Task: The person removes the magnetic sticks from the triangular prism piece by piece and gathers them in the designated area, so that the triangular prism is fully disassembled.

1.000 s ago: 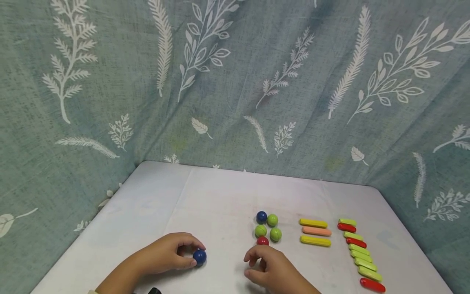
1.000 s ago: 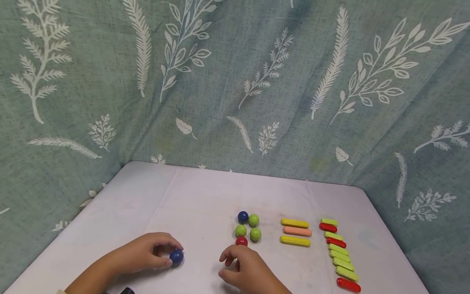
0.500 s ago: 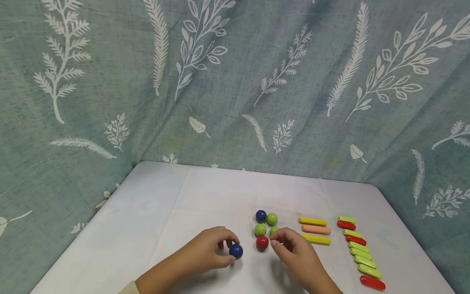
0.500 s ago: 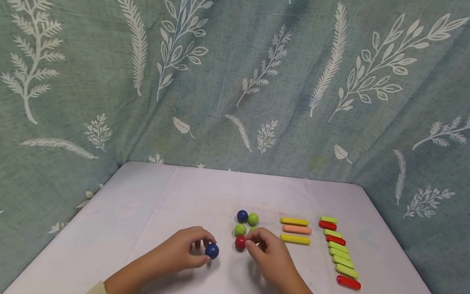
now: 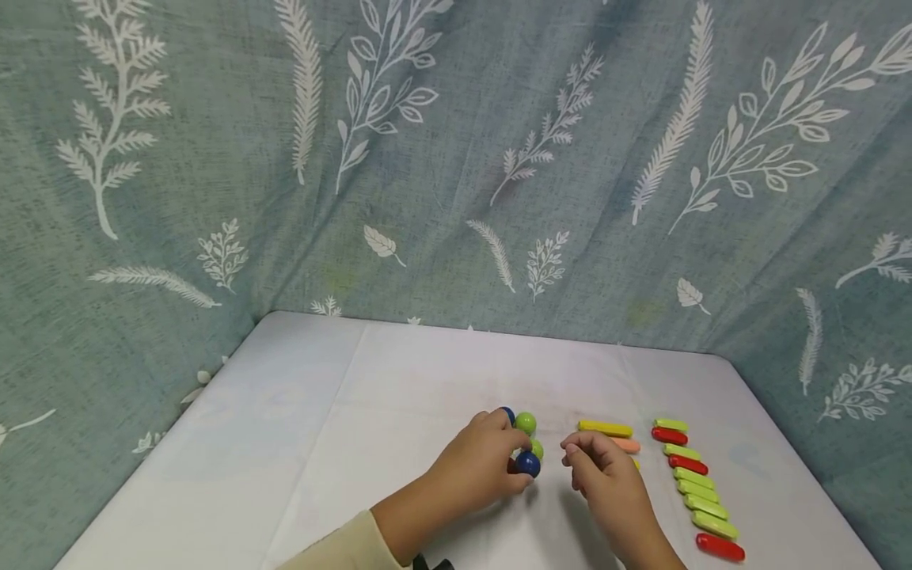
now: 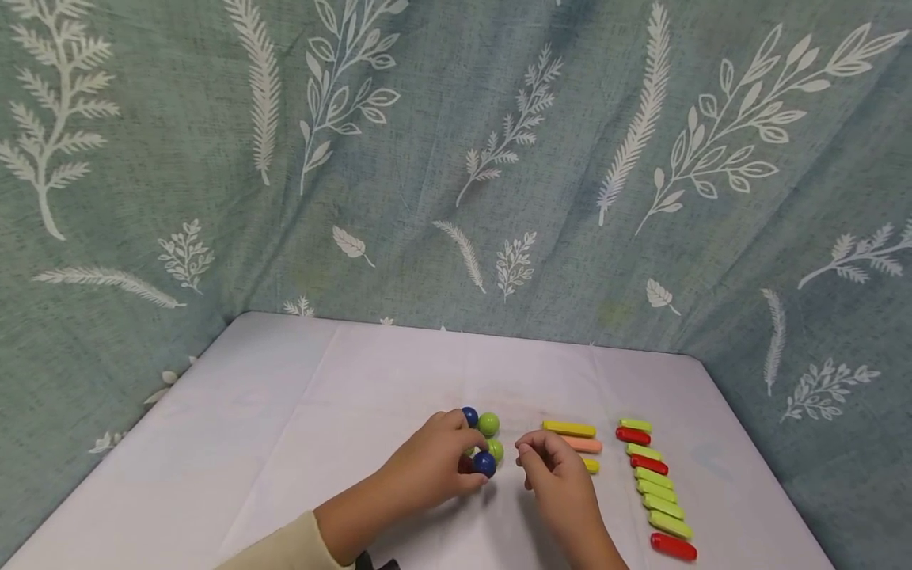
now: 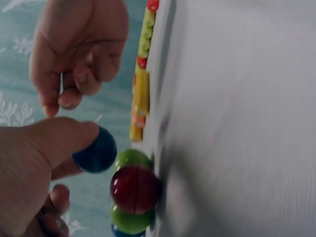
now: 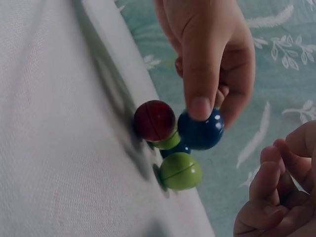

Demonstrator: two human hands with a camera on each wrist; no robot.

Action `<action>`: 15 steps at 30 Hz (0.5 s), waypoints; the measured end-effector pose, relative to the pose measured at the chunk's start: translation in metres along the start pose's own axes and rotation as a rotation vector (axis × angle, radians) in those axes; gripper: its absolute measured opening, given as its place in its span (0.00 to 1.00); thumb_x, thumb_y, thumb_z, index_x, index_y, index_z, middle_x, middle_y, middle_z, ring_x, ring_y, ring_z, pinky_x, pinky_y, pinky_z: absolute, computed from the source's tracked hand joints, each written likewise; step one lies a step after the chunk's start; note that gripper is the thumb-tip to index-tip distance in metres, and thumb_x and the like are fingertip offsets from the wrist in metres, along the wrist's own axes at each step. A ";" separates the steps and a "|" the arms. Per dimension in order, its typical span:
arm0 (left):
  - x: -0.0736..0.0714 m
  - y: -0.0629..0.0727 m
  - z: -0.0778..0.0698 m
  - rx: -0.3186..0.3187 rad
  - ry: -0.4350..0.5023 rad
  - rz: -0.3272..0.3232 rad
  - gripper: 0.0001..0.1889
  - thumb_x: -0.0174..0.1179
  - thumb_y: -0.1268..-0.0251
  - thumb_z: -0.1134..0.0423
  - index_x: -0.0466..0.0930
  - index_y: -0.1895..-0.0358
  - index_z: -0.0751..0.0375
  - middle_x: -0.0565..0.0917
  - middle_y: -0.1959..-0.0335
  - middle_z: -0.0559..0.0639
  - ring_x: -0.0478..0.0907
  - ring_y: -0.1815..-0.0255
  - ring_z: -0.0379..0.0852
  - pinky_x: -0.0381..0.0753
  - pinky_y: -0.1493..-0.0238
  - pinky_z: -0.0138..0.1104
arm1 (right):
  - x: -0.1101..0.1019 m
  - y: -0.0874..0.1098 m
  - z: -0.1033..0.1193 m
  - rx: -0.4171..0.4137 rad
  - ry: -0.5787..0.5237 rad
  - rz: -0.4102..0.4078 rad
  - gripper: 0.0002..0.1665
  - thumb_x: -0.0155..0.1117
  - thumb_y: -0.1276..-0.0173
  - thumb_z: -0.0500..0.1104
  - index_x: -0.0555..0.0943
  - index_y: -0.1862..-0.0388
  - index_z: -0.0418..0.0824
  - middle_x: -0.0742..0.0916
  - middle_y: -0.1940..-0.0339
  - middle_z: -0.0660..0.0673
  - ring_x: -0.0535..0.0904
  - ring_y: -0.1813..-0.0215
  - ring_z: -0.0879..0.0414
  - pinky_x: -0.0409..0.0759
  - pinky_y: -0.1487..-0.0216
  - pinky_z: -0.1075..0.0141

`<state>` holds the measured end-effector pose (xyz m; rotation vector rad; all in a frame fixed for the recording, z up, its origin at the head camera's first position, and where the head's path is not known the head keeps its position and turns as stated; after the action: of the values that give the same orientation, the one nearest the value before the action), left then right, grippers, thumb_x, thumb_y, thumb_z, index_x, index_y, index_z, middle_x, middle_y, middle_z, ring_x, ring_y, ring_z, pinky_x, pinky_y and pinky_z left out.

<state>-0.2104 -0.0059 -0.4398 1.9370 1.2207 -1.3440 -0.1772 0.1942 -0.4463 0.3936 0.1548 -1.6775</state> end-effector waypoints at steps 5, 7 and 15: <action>0.011 -0.005 -0.002 -0.004 -0.085 -0.022 0.18 0.77 0.44 0.41 0.89 0.55 0.42 0.73 0.65 0.39 0.64 0.63 0.40 0.67 0.62 0.32 | 0.001 0.000 0.001 -0.002 -0.019 0.007 0.12 0.57 0.18 0.44 0.81 0.47 0.38 0.84 0.59 0.42 0.75 0.68 0.52 0.76 0.70 0.62; 0.015 -0.005 -0.002 -0.012 -0.106 -0.029 0.18 0.77 0.45 0.39 0.89 0.55 0.40 0.73 0.64 0.39 0.64 0.62 0.40 0.65 0.62 0.34 | 0.001 0.001 0.001 -0.004 -0.026 0.013 0.12 0.57 0.18 0.44 0.81 0.47 0.37 0.84 0.59 0.42 0.75 0.68 0.52 0.76 0.69 0.62; 0.025 -0.006 -0.004 -0.013 -0.150 -0.036 0.19 0.77 0.47 0.37 0.90 0.53 0.35 0.73 0.64 0.39 0.63 0.62 0.41 0.60 0.61 0.37 | -0.006 0.001 -0.004 0.015 -0.010 0.001 0.12 0.56 0.18 0.44 0.81 0.46 0.38 0.84 0.58 0.40 0.75 0.69 0.51 0.76 0.69 0.62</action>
<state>-0.2107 0.0098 -0.4600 1.7780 1.1932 -1.4674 -0.1749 0.2011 -0.4478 0.3968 0.1344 -1.6802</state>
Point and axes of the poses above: each hand's wrist, its own y-axis away from the middle knuckle, its own x-axis out of the palm, z = x × y, the point moved 1 cm from there along -y, towards the middle knuckle
